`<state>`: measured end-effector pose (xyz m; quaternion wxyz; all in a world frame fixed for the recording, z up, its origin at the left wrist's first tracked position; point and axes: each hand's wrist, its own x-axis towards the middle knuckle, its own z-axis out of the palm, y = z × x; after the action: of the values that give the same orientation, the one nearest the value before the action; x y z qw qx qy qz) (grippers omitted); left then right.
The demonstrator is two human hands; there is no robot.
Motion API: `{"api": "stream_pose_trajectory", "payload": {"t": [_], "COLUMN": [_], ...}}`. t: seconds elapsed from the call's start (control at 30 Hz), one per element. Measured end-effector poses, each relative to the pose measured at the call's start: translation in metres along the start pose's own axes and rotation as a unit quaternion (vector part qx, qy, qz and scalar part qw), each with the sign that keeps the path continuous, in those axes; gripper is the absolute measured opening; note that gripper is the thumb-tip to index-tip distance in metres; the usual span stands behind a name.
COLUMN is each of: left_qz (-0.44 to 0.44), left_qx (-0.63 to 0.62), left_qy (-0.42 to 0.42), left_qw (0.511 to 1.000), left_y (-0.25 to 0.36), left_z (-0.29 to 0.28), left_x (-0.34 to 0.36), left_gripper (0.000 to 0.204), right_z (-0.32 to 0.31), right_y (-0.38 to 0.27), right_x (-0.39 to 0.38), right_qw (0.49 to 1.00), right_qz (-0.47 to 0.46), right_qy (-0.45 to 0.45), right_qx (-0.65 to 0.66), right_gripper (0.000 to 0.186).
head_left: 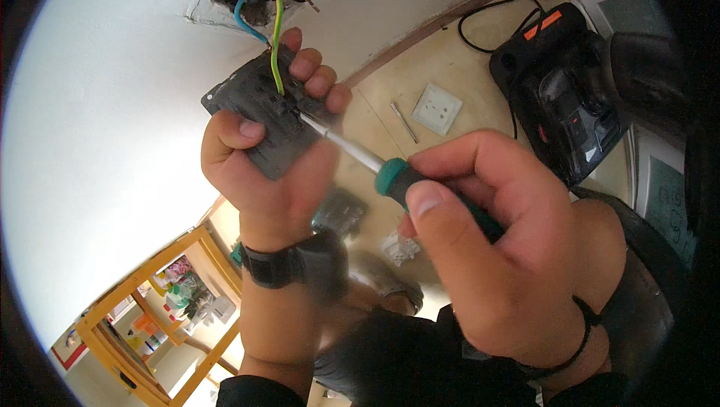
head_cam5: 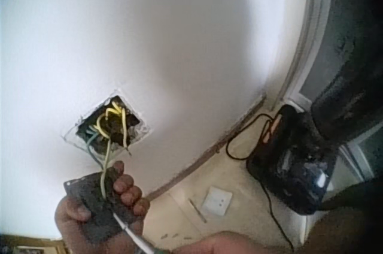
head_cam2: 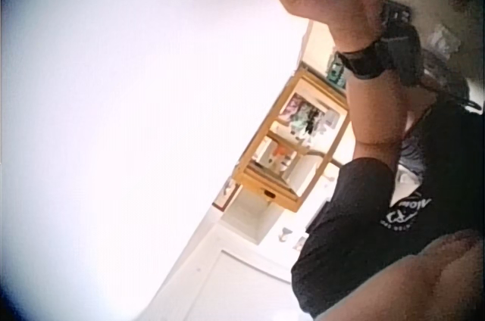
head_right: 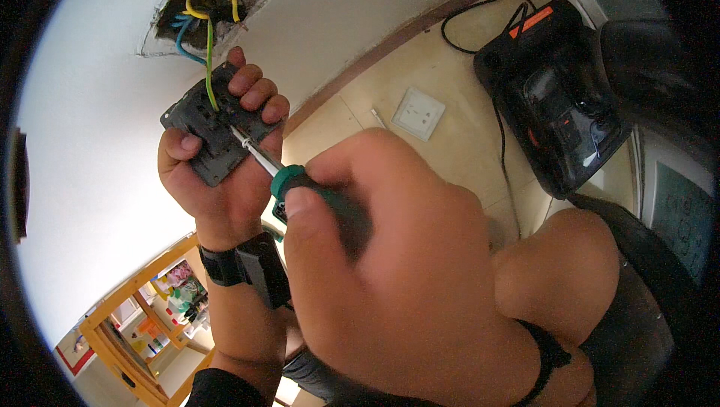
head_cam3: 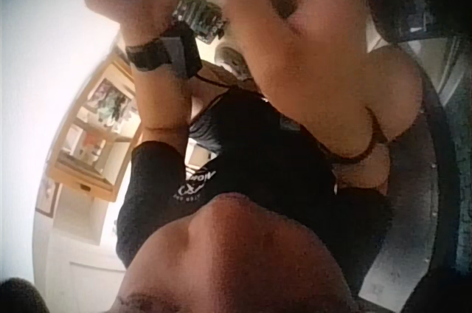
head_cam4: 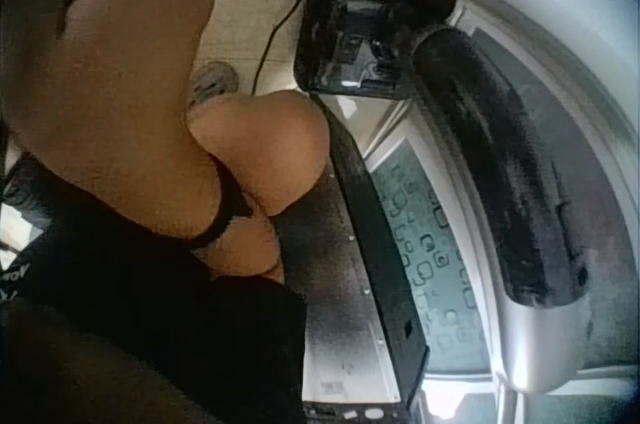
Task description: The person unscrews and removes a wall socket plate using a screwdriver, handles electrical wires, and attaches a new socket component by tightening screws.
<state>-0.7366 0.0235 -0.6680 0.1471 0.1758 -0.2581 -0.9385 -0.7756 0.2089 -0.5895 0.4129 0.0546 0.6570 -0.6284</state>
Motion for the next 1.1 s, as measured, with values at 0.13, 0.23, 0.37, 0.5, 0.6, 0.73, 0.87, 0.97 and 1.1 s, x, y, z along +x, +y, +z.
{"api": "stream_pose_trajectory", "payload": {"t": [0.13, 0.23, 0.37, 0.5, 0.6, 0.73, 0.87, 0.97, 1.1], "left_qz": [-0.005, -0.005, -0.008, -0.016, -0.024, -0.065, -0.051, -0.055, -0.051], "left_qx": [-0.013, -0.015, -0.021, -0.025, -0.023, -0.05, -0.027, -0.022, -0.015], "left_qy": [-0.015, -0.019, -0.036, -0.02, -0.005, -0.008, -0.017, -0.017, -0.003], "left_qw": [1.0, 1.0, 0.999, 0.999, 0.999, 0.997, 0.998, 0.998, 0.999], "left_y": [0.004, 0.009, 0.013, 0.014, 0.012, 0.009, 0.014, 0.006, 0.01], "left_z": [-0.006, -0.009, -0.008, -0.009, -0.008, -0.005, -0.015, -0.012, -0.013], "left_x": [-0.001, -0.002, 0.001, 0.002, 0.003, 0.008, 0.004, 0.01, 0.008], "left_gripper": [0.082, 0.079, 0.079, 0.087, 0.089, 0.092, 0.091, 0.087, 0.085], "right_z": [-0.008, -0.008, -0.008, -0.006, -0.004, -0.005, -0.004, -0.007, -0.004], "right_y": [0.012, 0.015, 0.014, 0.02, 0.02, 0.005, -0.006, -0.005, 0.002], "right_x": [0.011, 0.014, 0.017, 0.017, 0.02, 0.018, 0.016, 0.014, 0.019], "right_qw": [0.937, 0.877, 0.83, 0.792, 0.818, 0.953, 0.949, 0.947, 0.924], "right_qz": [-0.269, -0.363, -0.417, -0.447, -0.447, -0.218, 0.257, 0.262, 0.282], "right_qy": [-0.034, -0.056, -0.076, -0.074, -0.054, -0.08, -0.152, -0.141, -0.171], "right_qx": [-0.223, -0.311, -0.362, -0.408, -0.358, -0.197, 0.099, 0.124, 0.191], "right_gripper": [0.017, 0.022, 0.03, 0.033, 0.031, 0.029, 0.039, 0.037, 0.034]}}
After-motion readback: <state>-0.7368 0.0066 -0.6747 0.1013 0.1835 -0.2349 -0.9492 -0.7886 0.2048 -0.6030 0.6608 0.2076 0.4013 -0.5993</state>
